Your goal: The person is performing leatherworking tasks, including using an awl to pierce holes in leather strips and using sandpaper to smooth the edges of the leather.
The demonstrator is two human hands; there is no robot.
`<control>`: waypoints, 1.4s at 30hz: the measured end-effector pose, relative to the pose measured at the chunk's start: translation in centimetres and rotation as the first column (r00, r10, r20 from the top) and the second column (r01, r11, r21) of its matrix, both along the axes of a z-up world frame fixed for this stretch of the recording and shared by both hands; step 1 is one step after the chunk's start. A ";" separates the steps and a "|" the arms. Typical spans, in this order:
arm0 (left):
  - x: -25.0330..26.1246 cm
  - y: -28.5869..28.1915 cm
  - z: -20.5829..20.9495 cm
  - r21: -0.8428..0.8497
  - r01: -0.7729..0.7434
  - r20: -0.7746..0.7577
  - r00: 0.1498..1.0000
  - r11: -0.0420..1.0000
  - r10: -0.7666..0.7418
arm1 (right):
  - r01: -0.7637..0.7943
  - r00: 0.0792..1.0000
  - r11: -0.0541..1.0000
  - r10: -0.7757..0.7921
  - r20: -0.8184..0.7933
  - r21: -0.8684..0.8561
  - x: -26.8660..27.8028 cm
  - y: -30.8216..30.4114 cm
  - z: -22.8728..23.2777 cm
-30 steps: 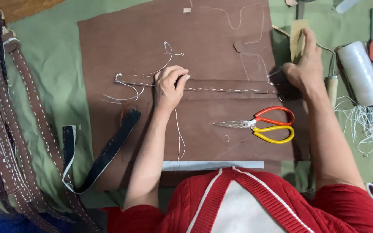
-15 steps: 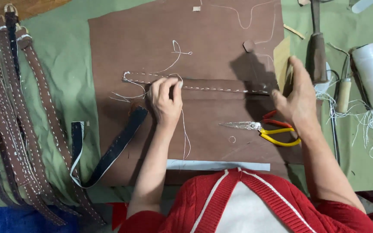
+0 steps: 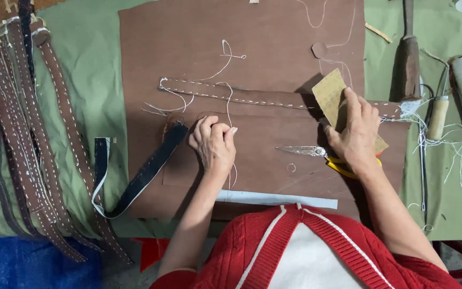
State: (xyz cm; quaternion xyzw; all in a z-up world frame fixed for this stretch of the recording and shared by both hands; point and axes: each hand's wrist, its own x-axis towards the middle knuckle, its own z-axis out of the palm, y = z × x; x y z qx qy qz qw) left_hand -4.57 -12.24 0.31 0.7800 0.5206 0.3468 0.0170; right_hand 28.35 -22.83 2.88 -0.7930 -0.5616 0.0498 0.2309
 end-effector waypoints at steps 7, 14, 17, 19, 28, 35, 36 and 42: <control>-2.0 1.2 3.3 -0.413 0.176 0.670 0.724 0.893 0.167 | -0.010 1.000 0.997 0.008 0.027 0.082 -0.4 -0.1 -0.3; -5.4 7.6 9.3 -0.416 0.347 0.865 0.437 0.840 0.248 | 0.001 0.999 0.996 -0.004 0.034 0.089 -0.7 0.0 0.2; -8.1 12.7 11.7 -0.364 0.369 0.823 0.558 0.855 0.109 | 0.014 0.999 0.996 -0.017 0.030 0.088 -0.9 0.0 0.5; -10.2 16.4 13.3 -0.318 0.374 0.778 0.628 0.871 0.014 | 0.021 0.999 0.996 -0.023 0.027 0.084 -0.9 0.1 0.5; -6.6 15.1 14.2 0.136 0.280 0.392 0.866 0.950 -0.311 | -0.001 0.999 1.000 0.000 0.052 0.023 -0.9 0.1 0.9; 0.8 12.6 7.1 -0.284 0.559 -0.113 0.787 0.779 -0.606 | 0.036 0.999 0.996 -0.039 0.028 0.079 -0.9 0.1 0.5; 1.5 12.7 6.8 -0.350 0.521 -0.203 0.769 0.778 -0.606 | 0.026 0.999 0.995 -0.028 0.027 0.091 -0.8 0.0 0.5; 2.2 13.5 5.8 -0.373 0.490 -0.233 0.773 0.788 -0.590 | 0.043 0.998 0.995 -0.047 0.048 0.093 -0.8 0.1 -0.2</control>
